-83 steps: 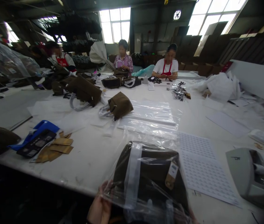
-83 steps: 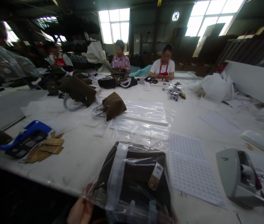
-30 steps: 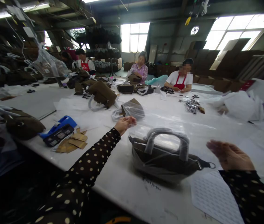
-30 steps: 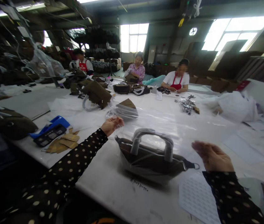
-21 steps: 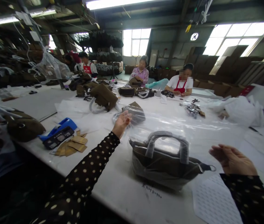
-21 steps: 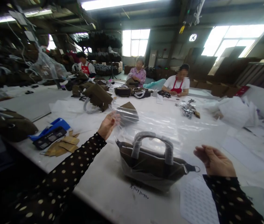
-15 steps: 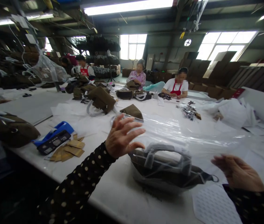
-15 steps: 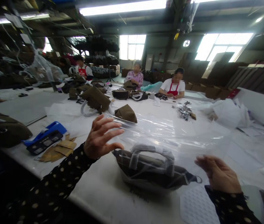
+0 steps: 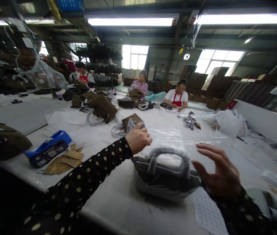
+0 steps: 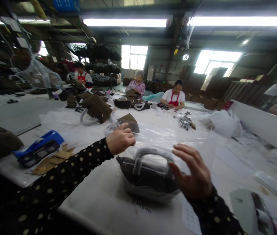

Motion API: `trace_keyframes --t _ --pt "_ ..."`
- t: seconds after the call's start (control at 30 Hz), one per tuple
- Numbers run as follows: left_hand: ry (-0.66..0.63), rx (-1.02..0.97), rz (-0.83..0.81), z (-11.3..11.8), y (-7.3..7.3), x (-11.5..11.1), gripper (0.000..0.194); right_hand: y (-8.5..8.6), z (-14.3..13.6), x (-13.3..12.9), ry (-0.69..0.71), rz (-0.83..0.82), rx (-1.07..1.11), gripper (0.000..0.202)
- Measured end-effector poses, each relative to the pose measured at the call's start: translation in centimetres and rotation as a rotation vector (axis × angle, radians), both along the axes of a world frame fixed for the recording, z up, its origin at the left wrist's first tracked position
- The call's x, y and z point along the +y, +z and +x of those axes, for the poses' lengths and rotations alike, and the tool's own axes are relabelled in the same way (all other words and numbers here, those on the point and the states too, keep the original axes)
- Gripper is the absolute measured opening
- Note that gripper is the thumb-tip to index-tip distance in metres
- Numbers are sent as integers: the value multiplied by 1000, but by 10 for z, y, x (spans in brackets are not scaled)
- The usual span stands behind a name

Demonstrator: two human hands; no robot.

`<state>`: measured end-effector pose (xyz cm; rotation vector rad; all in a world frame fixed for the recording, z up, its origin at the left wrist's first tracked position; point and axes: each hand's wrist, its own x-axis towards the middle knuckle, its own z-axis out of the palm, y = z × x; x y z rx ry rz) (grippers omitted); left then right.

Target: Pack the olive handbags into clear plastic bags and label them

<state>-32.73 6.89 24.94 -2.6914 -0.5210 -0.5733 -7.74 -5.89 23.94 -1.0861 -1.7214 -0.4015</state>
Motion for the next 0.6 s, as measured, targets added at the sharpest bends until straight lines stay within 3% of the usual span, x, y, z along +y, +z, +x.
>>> trace_keyframes --t 0.07,0.13,0.27,0.33,0.43,0.5,0.6 --pt "-110 49 -28 -3 5 -6 17 6 -24 7 59 4 -361 38" --pt "-218 70 -92 -14 6 -21 16 4 -43 10 40 -10 -551 40" --pt "-248 155 -325 -43 -14 -57 13 -30 -72 1 133 -96 -689 22" --pt "-138 168 -438 -50 -34 -67 20 -55 -82 -7 208 -186 -710 20" --pt "155 151 -477 -47 -66 -71 26 -88 -91 -12 264 -336 -736 15" --pt "309 154 -438 -40 -82 -69 25 -100 -93 -11 261 -451 -733 13" --pt "370 109 -388 -28 -91 -65 21 -107 -95 -9 147 -703 -678 23"
